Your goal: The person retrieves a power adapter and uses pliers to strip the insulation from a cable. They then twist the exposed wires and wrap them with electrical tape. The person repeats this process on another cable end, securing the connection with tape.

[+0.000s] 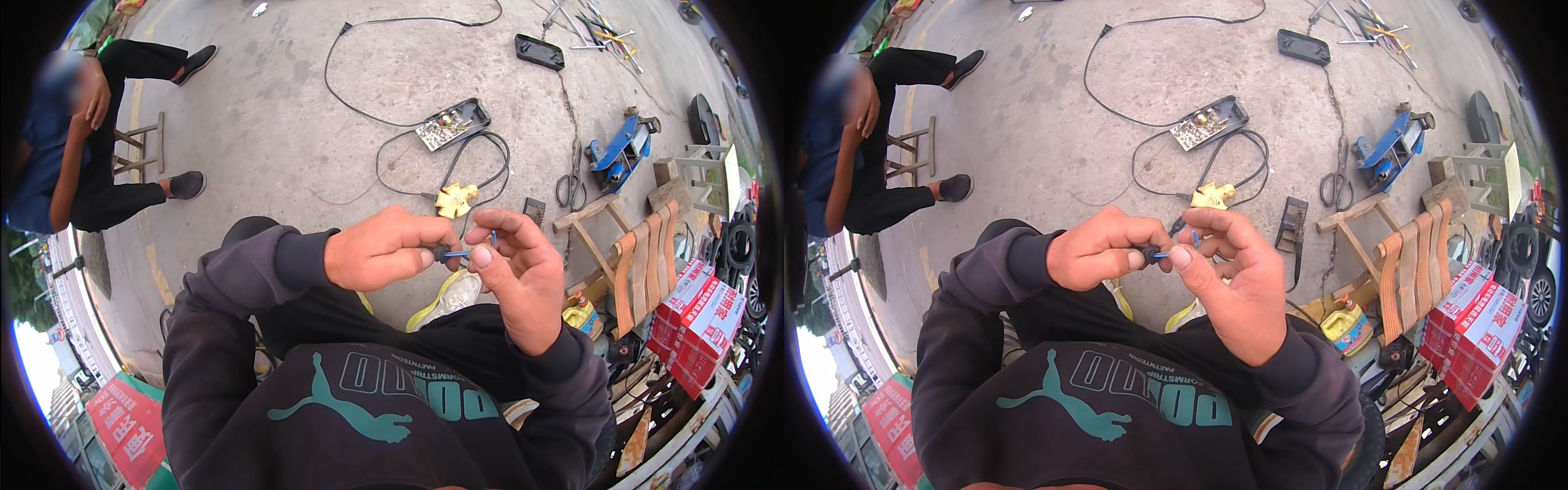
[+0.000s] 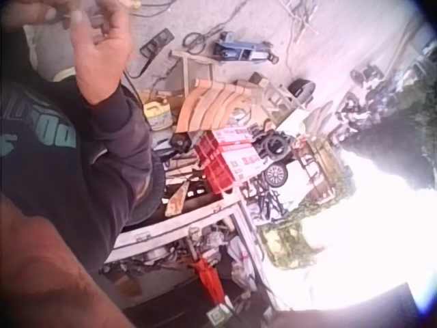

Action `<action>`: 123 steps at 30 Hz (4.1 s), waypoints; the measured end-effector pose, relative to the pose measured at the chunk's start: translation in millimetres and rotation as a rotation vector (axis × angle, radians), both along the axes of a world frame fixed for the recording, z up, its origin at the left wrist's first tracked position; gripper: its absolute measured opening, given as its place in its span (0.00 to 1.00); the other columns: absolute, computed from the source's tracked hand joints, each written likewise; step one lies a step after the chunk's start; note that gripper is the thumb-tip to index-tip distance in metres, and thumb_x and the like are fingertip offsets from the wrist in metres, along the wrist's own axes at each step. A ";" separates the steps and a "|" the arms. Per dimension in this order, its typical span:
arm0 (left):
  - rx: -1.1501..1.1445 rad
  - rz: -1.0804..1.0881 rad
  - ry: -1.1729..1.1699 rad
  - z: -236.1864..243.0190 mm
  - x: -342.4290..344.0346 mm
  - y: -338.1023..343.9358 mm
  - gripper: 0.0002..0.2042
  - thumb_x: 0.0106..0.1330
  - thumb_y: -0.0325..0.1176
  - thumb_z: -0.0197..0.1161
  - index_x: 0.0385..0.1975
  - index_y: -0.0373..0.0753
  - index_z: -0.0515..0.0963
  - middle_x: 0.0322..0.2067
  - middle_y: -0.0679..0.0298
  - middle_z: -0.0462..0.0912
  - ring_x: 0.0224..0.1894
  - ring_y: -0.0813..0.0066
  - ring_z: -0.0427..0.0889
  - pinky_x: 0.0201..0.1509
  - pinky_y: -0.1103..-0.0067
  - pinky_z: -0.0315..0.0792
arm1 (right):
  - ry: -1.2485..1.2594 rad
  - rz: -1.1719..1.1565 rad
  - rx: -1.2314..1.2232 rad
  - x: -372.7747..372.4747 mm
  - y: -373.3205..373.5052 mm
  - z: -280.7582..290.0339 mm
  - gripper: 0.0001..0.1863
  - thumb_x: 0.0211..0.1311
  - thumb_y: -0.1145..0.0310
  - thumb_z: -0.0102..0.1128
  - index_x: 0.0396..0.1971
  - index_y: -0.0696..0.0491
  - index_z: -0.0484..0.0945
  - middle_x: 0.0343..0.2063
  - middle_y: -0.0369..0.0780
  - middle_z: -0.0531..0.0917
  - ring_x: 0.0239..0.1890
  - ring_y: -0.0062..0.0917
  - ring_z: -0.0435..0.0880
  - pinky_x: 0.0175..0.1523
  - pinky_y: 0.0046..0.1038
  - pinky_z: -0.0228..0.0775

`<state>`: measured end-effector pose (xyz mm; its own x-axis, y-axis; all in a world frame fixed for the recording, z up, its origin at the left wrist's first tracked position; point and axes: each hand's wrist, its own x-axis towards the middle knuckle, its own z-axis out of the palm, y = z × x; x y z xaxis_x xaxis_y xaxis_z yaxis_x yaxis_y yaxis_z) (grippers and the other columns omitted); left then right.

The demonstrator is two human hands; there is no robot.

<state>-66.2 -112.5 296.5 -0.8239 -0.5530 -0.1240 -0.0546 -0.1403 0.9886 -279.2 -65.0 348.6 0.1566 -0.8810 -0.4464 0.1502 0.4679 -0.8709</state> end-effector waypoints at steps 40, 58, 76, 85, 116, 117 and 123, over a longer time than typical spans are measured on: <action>0.640 -0.066 0.207 1.3 -13.4 11.1 0.16 0.70 0.40 0.47 0.48 0.34 0.67 0.43 0.64 0.71 0.46 0.78 0.68 0.54 0.79 0.62 | 1.046 0.451 -1.409 9.7 30.8 -10.0 0.15 0.51 0.76 0.61 0.41 0.62 0.82 0.32 0.46 0.81 0.36 0.31 0.82 0.34 0.25 0.76; -0.243 0.058 -0.285 -2.1 -8.0 -2.8 0.07 0.70 0.30 0.55 0.41 0.34 0.76 0.25 0.55 0.78 0.25 0.56 0.78 0.30 0.73 0.70 | 1.013 0.175 -0.747 -24.8 -2.3 -15.3 0.18 0.47 0.81 0.67 0.42 0.60 0.79 0.38 0.45 0.83 0.39 0.36 0.83 0.44 0.35 0.74; -0.205 -0.081 -0.125 -5.7 4.3 17.1 0.04 0.65 0.27 0.57 0.36 0.35 0.74 0.22 0.51 0.74 0.25 0.47 0.75 0.27 0.65 0.69 | 1.432 0.672 -1.434 -3.7 20.1 -34.3 0.11 0.55 0.71 0.56 0.36 0.59 0.78 0.29 0.40 0.80 0.34 0.27 0.79 0.31 0.26 0.66; -0.871 0.050 -0.249 -14.9 2.5 33.5 0.15 0.48 0.25 0.61 0.39 0.32 0.76 0.22 0.61 0.76 0.21 0.66 0.79 0.21 0.73 0.70 | 0.957 0.586 -0.795 5.0 25.2 -34.6 0.09 0.59 0.69 0.60 0.33 0.59 0.75 0.22 0.39 0.77 0.27 0.31 0.77 0.28 0.31 0.67; -0.518 -0.118 -0.154 7.3 8.4 14.3 0.05 0.63 0.29 0.59 0.35 0.36 0.74 0.21 0.57 0.75 0.22 0.54 0.77 0.24 0.67 0.70 | 1.341 0.604 -1.396 -6.2 24.6 -26.9 0.11 0.58 0.66 0.60 0.38 0.56 0.80 0.30 0.39 0.80 0.30 0.27 0.79 0.24 0.22 0.60; -0.553 -0.090 -0.154 6.9 7.9 17.6 0.06 0.61 0.28 0.59 0.35 0.36 0.74 0.22 0.58 0.75 0.23 0.55 0.78 0.24 0.67 0.70 | 1.293 0.574 -1.334 -4.4 25.4 -26.9 0.11 0.57 0.66 0.61 0.38 0.56 0.80 0.29 0.39 0.79 0.30 0.27 0.79 0.24 0.23 0.60; -0.845 0.057 -0.191 -0.5 8.2 24.6 0.16 0.49 0.23 0.62 0.41 0.32 0.75 0.22 0.63 0.76 0.20 0.68 0.78 0.18 0.75 0.69 | 0.937 0.478 -0.881 5.6 22.4 -27.8 0.11 0.53 0.69 0.68 0.34 0.57 0.78 0.25 0.40 0.77 0.27 0.30 0.78 0.25 0.29 0.66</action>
<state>-58.1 -87.9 296.1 -0.7991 -0.5619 0.2136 -0.2456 0.6295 0.7371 -273.6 -42.6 320.8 0.4747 -0.8717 0.1218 -0.6717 -0.4482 -0.5899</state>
